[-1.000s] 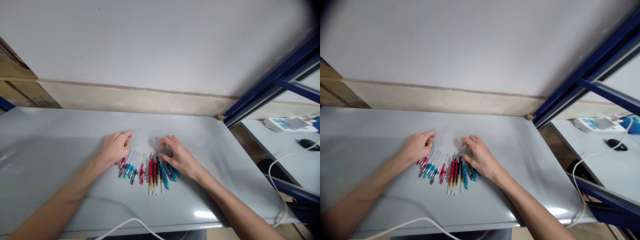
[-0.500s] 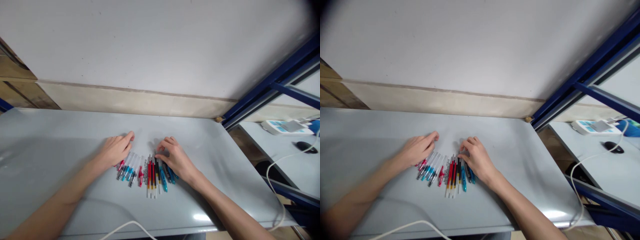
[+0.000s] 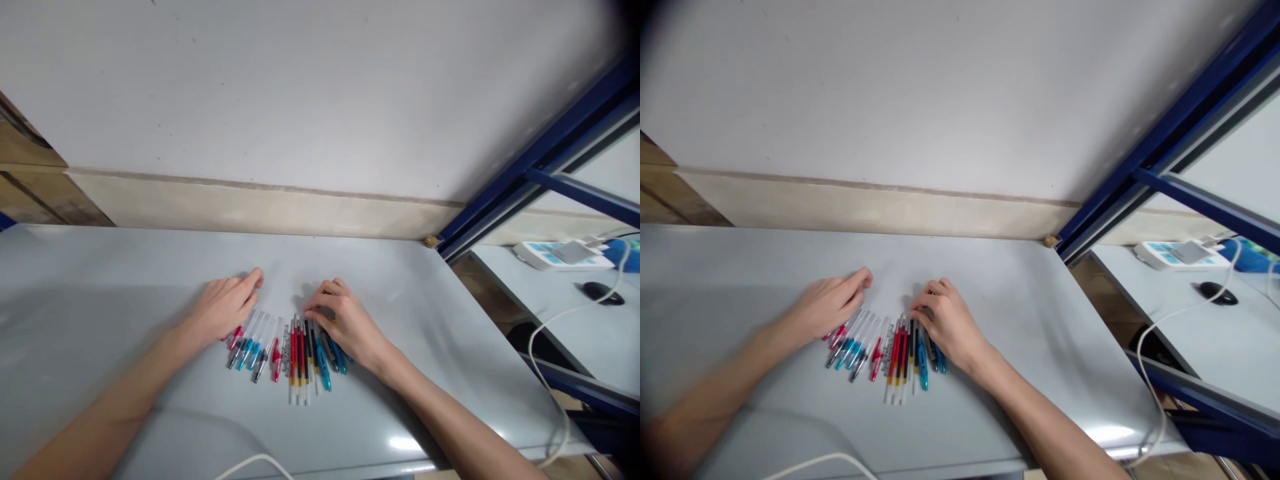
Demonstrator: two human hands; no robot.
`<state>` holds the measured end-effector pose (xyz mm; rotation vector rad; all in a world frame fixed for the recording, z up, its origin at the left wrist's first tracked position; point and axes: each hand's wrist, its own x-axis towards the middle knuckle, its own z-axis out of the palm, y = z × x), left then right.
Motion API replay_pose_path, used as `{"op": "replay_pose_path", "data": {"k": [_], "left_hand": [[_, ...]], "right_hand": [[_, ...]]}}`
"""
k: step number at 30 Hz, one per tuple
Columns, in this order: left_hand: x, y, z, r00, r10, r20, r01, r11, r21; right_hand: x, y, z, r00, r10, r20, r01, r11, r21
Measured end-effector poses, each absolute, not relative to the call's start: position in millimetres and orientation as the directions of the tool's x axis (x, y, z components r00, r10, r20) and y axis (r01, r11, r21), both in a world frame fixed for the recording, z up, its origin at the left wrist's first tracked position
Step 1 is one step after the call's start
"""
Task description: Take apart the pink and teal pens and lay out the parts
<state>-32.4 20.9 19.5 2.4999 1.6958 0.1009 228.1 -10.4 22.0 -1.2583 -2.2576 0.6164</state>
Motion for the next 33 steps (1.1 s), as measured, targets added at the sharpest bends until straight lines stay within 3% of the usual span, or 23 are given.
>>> {"op": "replay_pose_path", "data": {"k": [4, 9, 17, 21, 24, 28, 33], "left_hand": [[-36.5, 22.1, 20.3, 0.382, 0.924, 0.035, 0.909, -0.382, 0.167], [-44.2, 26.2, 20.0, 0.381, 0.924, 0.017, 0.917, -0.38, 0.118], [-58.5, 38.0, 15.6, 0.308, 0.951, 0.037, 0.948, -0.309, 0.074], [-62.4, 38.7, 14.6, 0.295, 0.955, 0.039, 0.953, -0.297, 0.064], [-58.8, 34.8, 16.6, 0.329, 0.941, 0.076, 0.939, -0.335, 0.077], [-49.3, 30.0, 20.3, 0.329, 0.935, 0.137, 0.936, -0.342, 0.087], [-41.2, 28.1, 19.9, 0.306, 0.934, 0.185, 0.913, -0.343, 0.222]], "right_hand": [[224.5, -9.3, 20.2, -0.421, 0.894, 0.152, 0.696, 0.426, -0.578], [217.8, -6.3, 15.1, -0.423, 0.894, 0.148, 0.751, 0.437, -0.495], [202.6, 13.5, 21.6, -0.478, 0.876, 0.06, 0.87, 0.482, -0.102], [195.4, 23.5, 21.8, -0.474, 0.88, 0.022, 0.878, 0.474, -0.064], [196.8, 29.8, 22.8, -0.461, 0.887, 0.023, 0.875, 0.459, -0.158], [210.9, 40.0, 35.7, -0.354, 0.93, 0.104, 0.805, 0.359, -0.473], [232.1, 42.3, 49.1, -0.076, 0.983, 0.169, 0.427, 0.185, -0.885]]}}
